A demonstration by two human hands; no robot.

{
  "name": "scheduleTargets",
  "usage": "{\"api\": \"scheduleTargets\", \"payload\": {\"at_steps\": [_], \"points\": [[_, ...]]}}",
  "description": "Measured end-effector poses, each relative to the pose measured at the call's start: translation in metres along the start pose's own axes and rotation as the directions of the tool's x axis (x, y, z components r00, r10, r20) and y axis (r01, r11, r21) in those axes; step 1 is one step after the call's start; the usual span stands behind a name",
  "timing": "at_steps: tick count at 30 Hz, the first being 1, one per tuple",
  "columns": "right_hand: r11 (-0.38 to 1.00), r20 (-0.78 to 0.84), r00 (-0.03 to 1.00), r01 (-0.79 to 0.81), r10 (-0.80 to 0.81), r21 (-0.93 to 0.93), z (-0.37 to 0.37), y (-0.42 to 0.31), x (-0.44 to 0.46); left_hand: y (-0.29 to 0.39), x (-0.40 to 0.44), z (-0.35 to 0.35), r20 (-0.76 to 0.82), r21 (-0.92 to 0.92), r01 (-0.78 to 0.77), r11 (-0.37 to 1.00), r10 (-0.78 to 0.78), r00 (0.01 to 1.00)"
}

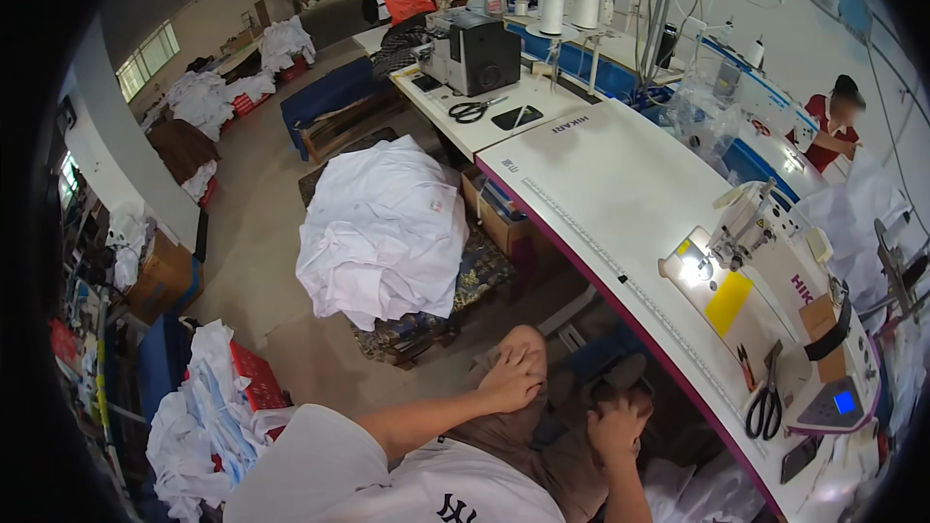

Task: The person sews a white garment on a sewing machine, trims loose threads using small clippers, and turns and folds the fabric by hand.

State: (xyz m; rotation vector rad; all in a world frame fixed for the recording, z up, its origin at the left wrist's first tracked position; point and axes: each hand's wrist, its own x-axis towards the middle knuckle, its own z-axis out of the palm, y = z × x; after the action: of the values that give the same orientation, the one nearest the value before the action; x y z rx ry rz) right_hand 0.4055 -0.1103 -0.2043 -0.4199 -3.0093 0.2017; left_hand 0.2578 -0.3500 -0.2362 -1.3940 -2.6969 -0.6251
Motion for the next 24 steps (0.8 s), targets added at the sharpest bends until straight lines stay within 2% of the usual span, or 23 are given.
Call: {"api": "scheduleTargets", "payload": {"at_steps": [3, 8, 10, 17, 19, 20, 21, 23, 24], "points": [[0.999, 0.076, 0.997, 0.036, -0.034, -0.031, -0.006, -0.016, -0.017, 0.0, 0.001, 0.003, 0.007, 0.01, -0.003, 1.0, 0.003, 1.0], [0.996, -0.025, 0.996, 0.089, -0.089, -0.023, -0.002, -0.022, -0.025, -0.001, -0.001, 0.002, -0.012, 0.002, -0.004, 1.0, 0.004, 1.0], [0.996, -0.08, 0.994, 0.082, -0.078, 0.046, -0.003, -0.021, -0.022, 0.0, 0.0, 0.0, -0.011, 0.014, -0.01, 1.0, 0.01, 1.0], [0.995, -0.1, 0.993, 0.063, -0.056, 0.075, -0.004, -0.026, -0.017, 0.02, -0.025, -0.02, 0.064, 0.016, -0.016, 1.0, 0.015, 0.998], [0.996, -0.094, 0.995, 0.047, -0.039, 0.082, -0.005, -0.026, -0.017, 0.03, -0.045, -0.028, 0.048, -0.084, -0.027, 0.996, 0.031, 0.998], [0.995, -0.092, 0.995, 0.049, -0.041, 0.085, -0.005, -0.026, -0.017, 0.035, -0.056, -0.035, 0.145, -0.103, -0.006, 0.995, 0.021, 0.989], [0.996, -0.098, 0.994, 0.046, -0.038, 0.08, -0.004, -0.026, -0.017, 0.037, -0.068, -0.041, 0.148, -0.101, -0.003, 0.995, 0.018, 0.989], [0.996, -0.099, 0.995, 0.043, -0.035, 0.077, -0.004, -0.026, -0.018, 0.037, -0.094, -0.049, 0.206, -0.262, -0.041, 0.964, 0.098, 0.974], [0.996, -0.097, 0.995, 0.042, -0.034, 0.078, -0.006, -0.026, -0.017, 0.03, -0.101, -0.048, 0.335, -0.301, -0.022, 0.954, 0.127, 0.934]]}}
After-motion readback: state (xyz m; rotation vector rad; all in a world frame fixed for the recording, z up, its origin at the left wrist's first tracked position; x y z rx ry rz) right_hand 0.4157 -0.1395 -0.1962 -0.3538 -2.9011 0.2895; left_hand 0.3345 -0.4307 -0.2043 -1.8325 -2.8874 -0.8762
